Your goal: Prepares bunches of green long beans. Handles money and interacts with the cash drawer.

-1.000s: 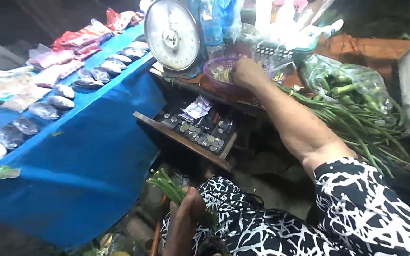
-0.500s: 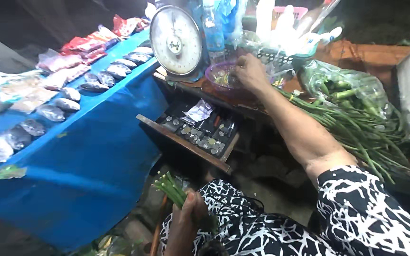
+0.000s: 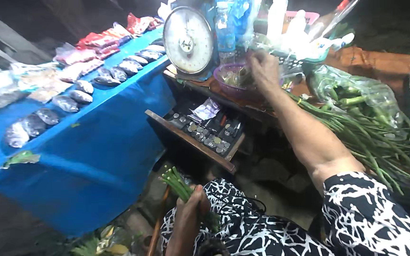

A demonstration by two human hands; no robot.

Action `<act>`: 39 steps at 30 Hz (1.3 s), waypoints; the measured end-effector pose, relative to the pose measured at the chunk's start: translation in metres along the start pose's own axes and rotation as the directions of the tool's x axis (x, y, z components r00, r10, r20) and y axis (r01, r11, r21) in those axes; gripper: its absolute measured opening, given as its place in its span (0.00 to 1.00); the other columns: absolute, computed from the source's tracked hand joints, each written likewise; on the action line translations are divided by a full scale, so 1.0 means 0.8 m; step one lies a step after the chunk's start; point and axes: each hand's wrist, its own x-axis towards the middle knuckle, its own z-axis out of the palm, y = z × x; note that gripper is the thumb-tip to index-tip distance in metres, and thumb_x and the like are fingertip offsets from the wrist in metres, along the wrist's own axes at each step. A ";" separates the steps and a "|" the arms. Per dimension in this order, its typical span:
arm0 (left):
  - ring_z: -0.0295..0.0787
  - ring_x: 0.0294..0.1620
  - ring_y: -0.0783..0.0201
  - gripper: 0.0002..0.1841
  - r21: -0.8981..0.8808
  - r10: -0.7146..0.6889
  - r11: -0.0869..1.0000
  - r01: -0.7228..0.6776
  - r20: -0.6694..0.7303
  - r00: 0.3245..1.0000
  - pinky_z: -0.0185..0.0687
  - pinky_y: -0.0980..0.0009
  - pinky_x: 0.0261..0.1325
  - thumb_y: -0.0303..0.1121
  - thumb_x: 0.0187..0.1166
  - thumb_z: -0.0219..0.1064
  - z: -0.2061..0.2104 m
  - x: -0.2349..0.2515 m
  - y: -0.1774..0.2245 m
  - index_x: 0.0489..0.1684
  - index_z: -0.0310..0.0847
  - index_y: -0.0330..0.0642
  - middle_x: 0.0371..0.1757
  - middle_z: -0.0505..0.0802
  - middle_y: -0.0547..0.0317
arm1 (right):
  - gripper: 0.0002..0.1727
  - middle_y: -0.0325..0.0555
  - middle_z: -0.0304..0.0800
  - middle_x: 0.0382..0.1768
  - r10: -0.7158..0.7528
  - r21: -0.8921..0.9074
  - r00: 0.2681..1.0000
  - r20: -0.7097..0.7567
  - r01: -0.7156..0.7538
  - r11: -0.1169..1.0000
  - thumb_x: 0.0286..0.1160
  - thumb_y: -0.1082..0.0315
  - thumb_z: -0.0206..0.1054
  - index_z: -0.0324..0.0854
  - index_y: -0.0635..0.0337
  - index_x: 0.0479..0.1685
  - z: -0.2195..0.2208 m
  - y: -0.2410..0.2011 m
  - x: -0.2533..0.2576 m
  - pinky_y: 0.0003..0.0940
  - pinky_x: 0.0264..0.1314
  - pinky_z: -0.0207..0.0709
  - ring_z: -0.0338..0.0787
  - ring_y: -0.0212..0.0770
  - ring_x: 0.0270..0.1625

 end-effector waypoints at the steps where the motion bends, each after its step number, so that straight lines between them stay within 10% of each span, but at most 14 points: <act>1: 0.74 0.12 0.73 0.17 -0.002 -0.003 1.000 0.003 -0.011 1.000 0.78 0.75 0.21 0.50 0.74 0.74 -0.001 0.000 0.001 0.19 0.77 0.54 0.12 0.76 0.70 | 0.16 0.49 0.94 0.43 0.002 0.074 0.997 -0.074 0.004 0.997 0.85 0.63 0.58 0.88 0.61 0.53 0.000 0.001 0.000 0.47 0.57 0.83 0.93 0.43 0.47; 4: 0.74 0.11 0.73 0.18 -0.006 -0.019 1.000 0.018 -0.061 0.998 0.77 0.75 0.19 0.49 0.73 0.74 0.002 0.001 0.003 0.18 0.76 0.54 0.11 0.76 0.70 | 0.13 0.43 0.91 0.35 0.029 0.273 0.973 -0.227 0.035 0.961 0.85 0.66 0.59 0.87 0.63 0.48 0.001 0.003 0.003 0.35 0.49 0.83 0.90 0.34 0.39; 8: 0.76 0.11 0.72 0.16 -0.003 -0.031 1.000 0.031 -0.094 0.995 0.80 0.75 0.20 0.46 0.76 0.70 0.006 0.002 0.006 0.20 0.76 0.52 0.11 0.77 0.68 | 0.14 0.52 0.92 0.45 0.048 0.062 0.988 0.148 -0.058 0.996 0.83 0.64 0.60 0.88 0.64 0.52 -0.013 -0.004 0.008 0.49 0.58 0.82 0.91 0.44 0.49; 39: 0.75 0.10 0.71 0.15 -0.070 -0.042 0.997 0.036 -0.080 0.996 0.82 0.73 0.22 0.43 0.76 0.70 0.000 0.008 0.003 0.21 0.74 0.51 0.10 0.75 0.68 | 0.12 0.47 0.90 0.40 0.031 0.207 0.982 -0.186 0.008 0.978 0.80 0.70 0.58 0.85 0.67 0.48 -0.062 -0.009 0.059 0.36 0.54 0.85 0.91 0.35 0.43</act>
